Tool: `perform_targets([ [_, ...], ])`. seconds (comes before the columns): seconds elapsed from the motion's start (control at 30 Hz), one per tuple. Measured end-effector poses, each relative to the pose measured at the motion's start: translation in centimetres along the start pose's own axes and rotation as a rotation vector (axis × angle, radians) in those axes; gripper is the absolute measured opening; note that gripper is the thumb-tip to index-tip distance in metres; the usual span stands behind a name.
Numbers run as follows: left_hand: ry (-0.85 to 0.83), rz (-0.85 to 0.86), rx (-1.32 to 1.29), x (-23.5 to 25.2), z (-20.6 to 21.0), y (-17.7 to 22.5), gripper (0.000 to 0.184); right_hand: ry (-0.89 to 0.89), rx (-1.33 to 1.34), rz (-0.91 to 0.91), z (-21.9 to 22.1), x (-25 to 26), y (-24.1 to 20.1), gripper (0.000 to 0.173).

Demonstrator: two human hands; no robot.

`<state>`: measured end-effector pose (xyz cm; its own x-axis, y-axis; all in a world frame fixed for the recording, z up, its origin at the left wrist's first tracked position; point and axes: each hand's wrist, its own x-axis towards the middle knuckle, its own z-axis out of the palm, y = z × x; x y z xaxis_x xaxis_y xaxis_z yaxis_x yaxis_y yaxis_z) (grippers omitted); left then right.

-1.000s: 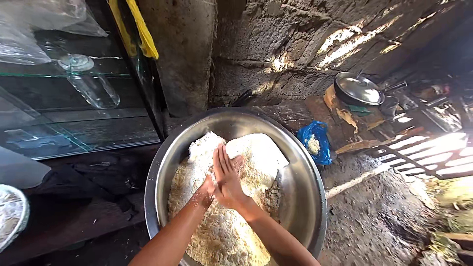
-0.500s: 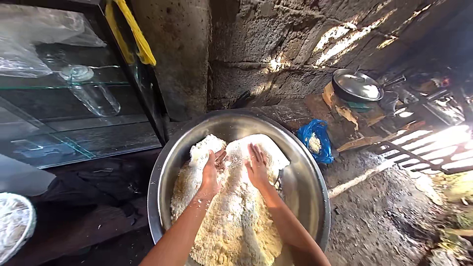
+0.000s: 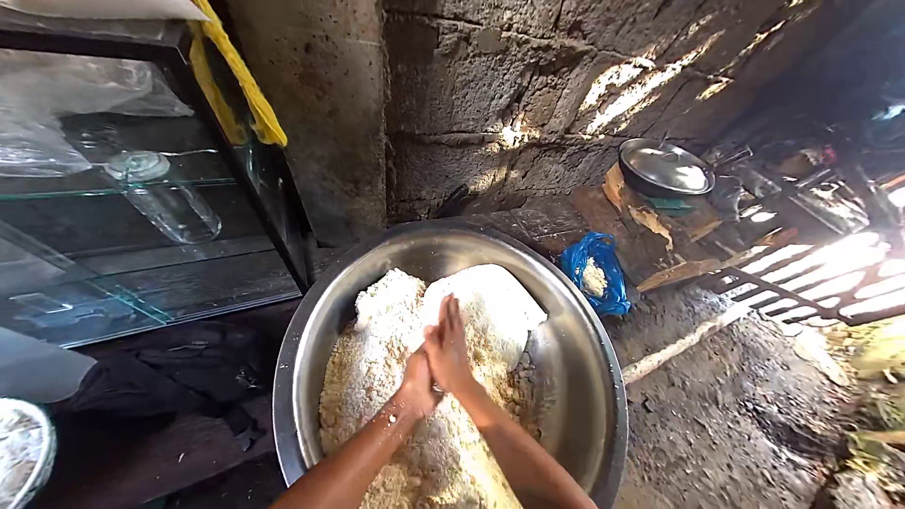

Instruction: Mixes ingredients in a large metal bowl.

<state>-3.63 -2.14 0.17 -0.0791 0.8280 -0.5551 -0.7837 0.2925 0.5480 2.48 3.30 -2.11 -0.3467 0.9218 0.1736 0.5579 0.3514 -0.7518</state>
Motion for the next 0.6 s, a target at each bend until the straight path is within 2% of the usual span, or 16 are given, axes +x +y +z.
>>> perform_targets([
  [0.07, -0.092, 0.034, 0.041, 0.7, -0.6, -0.4, 0.046, 0.035, -0.027, -0.141, 0.6, 0.1, 1.4, 0.093],
  [0.1, -0.121, 0.065, 0.054, 0.5, -0.5, 0.5, 0.048, -0.009, -0.055, -0.191, 0.4, -0.5, 0.5, 0.09],
  [0.13, -0.108, 0.105, 0.029, 0.2, 0.1, 1.8, 0.046, -0.115, -0.092, -0.207, -0.5, -1.1, -1.2, 0.087],
  [0.17, -0.084, 0.131, -0.029, 0.2, 0.4, 2.8, 0.046, -0.236, -0.143, -0.216, -1.6, -1.4, -2.5, 0.09],
  [0.2, -0.083, 0.129, -0.075, 0.4, 0.2, 3.2, 0.047, -0.27, -0.163, -0.268, -1.8, -1.3, -2.3, 0.098],
  [0.27, -0.152, 0.064, -0.145, 1.8, -0.8, 2.4, 0.047, -0.111, -0.09, -0.421, -0.3, 0.5, 1.6, 0.117],
  [0.3, -0.198, 0.026, -0.142, 2.0, -1.2, 2.1, 0.047, -0.058, -0.064, -0.45, 0.2, 1.4, 2.3, 0.12],
  [0.33, -0.215, 0.01, -0.111, 1.8, -1.3, 2.3, 0.048, -0.066, -0.072, -0.437, 0.2, 1.6, 1.7, 0.116],
  [0.4, -0.146, 0.048, -0.04, 0.5, -0.4, 3.8, 0.047, -0.182, -0.111, -0.356, -1.0, -0.2, -3.0, 0.098],
  [0.47, -0.114, 0.116, -0.079, -0.4, -0.1, 4.9, 0.048, -0.265, -0.195, -0.358, -2.1, -1.4, -5.9, 0.098],
  [0.53, -0.006, 0.057, -0.098, 0.1, 0.3, 4.3, 0.046, -0.271, -0.184, -0.38, -2.1, -0.2, -4.4, 0.097],
  [0.57, -0.05, -0.019, -0.109, 0.5, -0.2, 3.6, 0.048, -0.235, -0.174, -0.396, -1.6, 0.9, -2.3, 0.096],
  [0.6, -0.102, -0.07, -0.111, 1.2, -1.0, 2.7, 0.051, -0.162, -0.174, -0.427, -0.5, 2.0, 0.1, 0.103],
])
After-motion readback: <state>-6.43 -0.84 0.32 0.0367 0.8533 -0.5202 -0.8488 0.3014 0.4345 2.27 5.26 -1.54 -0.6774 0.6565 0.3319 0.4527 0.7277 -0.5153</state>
